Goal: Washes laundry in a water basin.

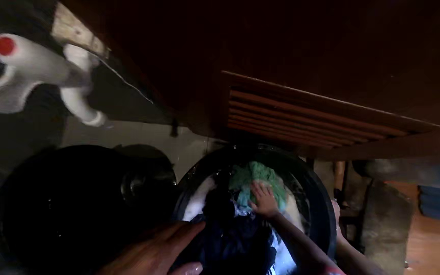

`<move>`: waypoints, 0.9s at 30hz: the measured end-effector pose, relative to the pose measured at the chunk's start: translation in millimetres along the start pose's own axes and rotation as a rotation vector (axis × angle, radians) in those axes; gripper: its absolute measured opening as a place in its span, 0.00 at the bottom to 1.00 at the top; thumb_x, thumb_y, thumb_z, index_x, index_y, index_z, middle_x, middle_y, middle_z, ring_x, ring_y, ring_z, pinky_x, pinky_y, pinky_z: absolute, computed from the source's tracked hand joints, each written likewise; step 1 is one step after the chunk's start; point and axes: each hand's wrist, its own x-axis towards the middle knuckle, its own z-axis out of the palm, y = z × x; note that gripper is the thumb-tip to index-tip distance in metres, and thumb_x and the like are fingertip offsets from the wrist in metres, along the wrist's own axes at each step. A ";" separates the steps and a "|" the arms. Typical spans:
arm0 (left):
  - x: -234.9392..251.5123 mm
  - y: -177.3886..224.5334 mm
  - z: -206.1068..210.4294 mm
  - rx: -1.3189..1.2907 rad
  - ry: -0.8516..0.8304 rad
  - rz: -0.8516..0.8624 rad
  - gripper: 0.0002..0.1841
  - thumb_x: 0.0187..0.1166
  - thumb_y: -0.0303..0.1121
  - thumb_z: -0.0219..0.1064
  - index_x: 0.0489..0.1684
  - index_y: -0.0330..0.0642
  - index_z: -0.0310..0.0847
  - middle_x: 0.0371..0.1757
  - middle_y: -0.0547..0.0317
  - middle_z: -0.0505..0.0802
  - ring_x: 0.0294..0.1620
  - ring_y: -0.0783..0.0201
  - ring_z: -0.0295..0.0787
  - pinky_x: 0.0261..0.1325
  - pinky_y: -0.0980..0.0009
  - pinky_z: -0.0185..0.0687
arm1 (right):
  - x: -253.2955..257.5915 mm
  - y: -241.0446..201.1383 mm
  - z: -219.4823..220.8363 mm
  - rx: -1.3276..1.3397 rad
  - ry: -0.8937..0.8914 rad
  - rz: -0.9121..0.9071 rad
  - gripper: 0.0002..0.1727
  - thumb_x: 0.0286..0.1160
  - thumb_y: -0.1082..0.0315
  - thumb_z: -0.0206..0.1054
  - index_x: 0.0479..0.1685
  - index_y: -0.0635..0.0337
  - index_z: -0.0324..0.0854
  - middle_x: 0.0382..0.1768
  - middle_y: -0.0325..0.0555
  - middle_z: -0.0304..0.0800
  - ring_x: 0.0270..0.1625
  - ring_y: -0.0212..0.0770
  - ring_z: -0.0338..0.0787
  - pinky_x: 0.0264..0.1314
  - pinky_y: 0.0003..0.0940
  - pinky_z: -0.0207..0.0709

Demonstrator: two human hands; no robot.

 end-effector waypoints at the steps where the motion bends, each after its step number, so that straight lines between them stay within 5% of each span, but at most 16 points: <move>1: -3.5 -1.4 1.7 0.021 0.025 0.005 0.32 0.87 0.53 0.59 0.83 0.40 0.71 0.72 0.37 0.84 0.73 0.37 0.81 0.74 0.40 0.73 | 43.5 61.1 57.6 -0.037 0.117 0.045 0.32 0.92 0.55 0.53 0.90 0.62 0.62 0.89 0.58 0.64 0.92 0.56 0.61 0.94 0.57 0.45; 3: -7.0 -5.0 8.5 0.075 0.089 0.002 0.33 0.86 0.56 0.58 0.82 0.43 0.72 0.71 0.40 0.85 0.72 0.38 0.82 0.72 0.40 0.76 | 162.6 220.8 209.8 -0.144 0.824 -0.088 0.35 0.84 0.41 0.57 0.83 0.54 0.75 0.78 0.66 0.78 0.82 0.68 0.74 0.86 0.77 0.47; 5: -6.4 -2.2 13.2 0.098 0.091 -0.047 0.33 0.85 0.59 0.58 0.84 0.48 0.71 0.73 0.44 0.85 0.73 0.41 0.82 0.73 0.41 0.75 | 200.6 275.7 234.9 -0.094 0.514 0.195 0.37 0.85 0.46 0.58 0.94 0.34 0.56 0.92 0.54 0.57 0.93 0.59 0.57 0.90 0.73 0.42; 6: -5.7 2.3 11.9 0.093 0.059 -0.074 0.34 0.85 0.59 0.58 0.85 0.50 0.69 0.75 0.45 0.83 0.75 0.43 0.80 0.76 0.42 0.73 | 203.0 277.6 228.3 0.003 0.425 0.261 0.34 0.87 0.51 0.58 0.94 0.34 0.57 0.92 0.51 0.59 0.92 0.57 0.60 0.90 0.70 0.48; 8: -5.2 12.0 7.9 0.084 0.009 -0.098 0.33 0.86 0.58 0.57 0.86 0.50 0.67 0.78 0.45 0.80 0.78 0.45 0.77 0.79 0.43 0.70 | 185.8 264.7 203.3 0.275 0.398 0.233 0.28 0.92 0.55 0.54 0.88 0.53 0.66 0.80 0.60 0.76 0.81 0.59 0.77 0.84 0.64 0.66; 10: -5.0 18.8 5.1 0.089 0.017 -0.105 0.32 0.87 0.57 0.56 0.86 0.49 0.67 0.79 0.45 0.80 0.79 0.45 0.76 0.80 0.43 0.68 | 149.4 237.5 166.7 0.476 0.402 0.151 0.29 0.94 0.55 0.52 0.84 0.64 0.68 0.74 0.69 0.79 0.76 0.61 0.81 0.81 0.58 0.70; 15: -1.1 23.6 5.6 0.059 0.158 -0.091 0.29 0.85 0.53 0.63 0.80 0.48 0.75 0.73 0.45 0.84 0.73 0.45 0.81 0.75 0.40 0.73 | 45.9 149.5 97.8 0.522 0.520 0.020 0.25 0.92 0.53 0.55 0.74 0.62 0.78 0.63 0.62 0.88 0.64 0.51 0.88 0.72 0.52 0.79; 20: 0.7 33.7 4.0 0.118 0.150 -0.086 0.31 0.86 0.54 0.60 0.83 0.46 0.71 0.75 0.42 0.82 0.76 0.43 0.79 0.77 0.37 0.70 | -58.1 87.5 57.3 0.499 0.734 -0.250 0.19 0.92 0.56 0.55 0.62 0.60 0.85 0.43 0.47 0.92 0.42 0.36 0.91 0.49 0.42 0.88; 24: -2.1 33.1 5.1 0.132 0.176 -0.053 0.31 0.85 0.55 0.61 0.81 0.45 0.73 0.74 0.42 0.83 0.76 0.43 0.79 0.77 0.36 0.69 | -116.8 57.1 41.5 0.422 0.810 -0.458 0.16 0.90 0.60 0.54 0.57 0.56 0.86 0.42 0.36 0.92 0.43 0.27 0.91 0.50 0.31 0.89; 27: -4.2 29.6 2.9 0.135 0.186 -0.056 0.31 0.85 0.55 0.61 0.82 0.46 0.72 0.75 0.43 0.83 0.77 0.43 0.79 0.77 0.36 0.69 | -115.0 46.8 42.3 0.376 0.776 -0.434 0.15 0.91 0.61 0.54 0.59 0.54 0.85 0.45 0.36 0.92 0.45 0.27 0.91 0.52 0.31 0.88</move>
